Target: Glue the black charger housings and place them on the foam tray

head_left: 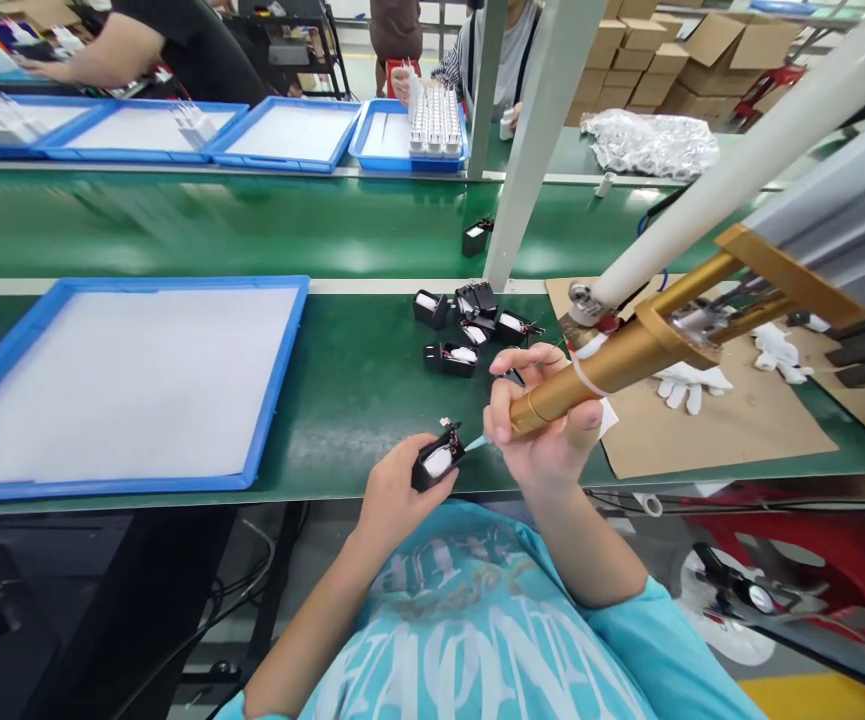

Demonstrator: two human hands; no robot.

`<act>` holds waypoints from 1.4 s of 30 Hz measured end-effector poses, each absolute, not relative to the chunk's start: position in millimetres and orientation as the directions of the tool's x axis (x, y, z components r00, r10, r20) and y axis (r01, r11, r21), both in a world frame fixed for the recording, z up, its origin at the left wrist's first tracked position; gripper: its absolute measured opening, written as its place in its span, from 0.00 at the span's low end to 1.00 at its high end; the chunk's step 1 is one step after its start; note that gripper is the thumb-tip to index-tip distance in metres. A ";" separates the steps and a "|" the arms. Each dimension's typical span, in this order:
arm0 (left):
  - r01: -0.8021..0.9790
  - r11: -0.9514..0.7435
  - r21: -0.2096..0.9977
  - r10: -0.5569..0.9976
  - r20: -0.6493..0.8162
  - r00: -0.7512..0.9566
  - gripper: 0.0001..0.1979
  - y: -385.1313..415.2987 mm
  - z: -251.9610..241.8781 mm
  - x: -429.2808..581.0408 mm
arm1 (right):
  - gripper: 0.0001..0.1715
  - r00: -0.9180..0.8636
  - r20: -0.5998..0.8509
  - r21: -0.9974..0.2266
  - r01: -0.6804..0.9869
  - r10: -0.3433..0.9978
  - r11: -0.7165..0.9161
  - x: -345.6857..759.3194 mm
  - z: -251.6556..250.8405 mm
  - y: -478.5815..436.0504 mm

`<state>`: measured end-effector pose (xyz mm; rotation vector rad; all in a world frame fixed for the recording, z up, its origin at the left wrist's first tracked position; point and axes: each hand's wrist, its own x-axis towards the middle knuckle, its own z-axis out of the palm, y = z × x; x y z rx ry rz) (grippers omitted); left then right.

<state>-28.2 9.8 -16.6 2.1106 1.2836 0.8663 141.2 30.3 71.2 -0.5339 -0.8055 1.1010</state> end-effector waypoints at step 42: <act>0.521 -0.507 0.687 0.862 0.410 0.299 0.17 15.8 1.1 -3.5 | 0.25 0.234 0.338 -0.680 -0.608 0.911 0.409 117.1 79.1 31.5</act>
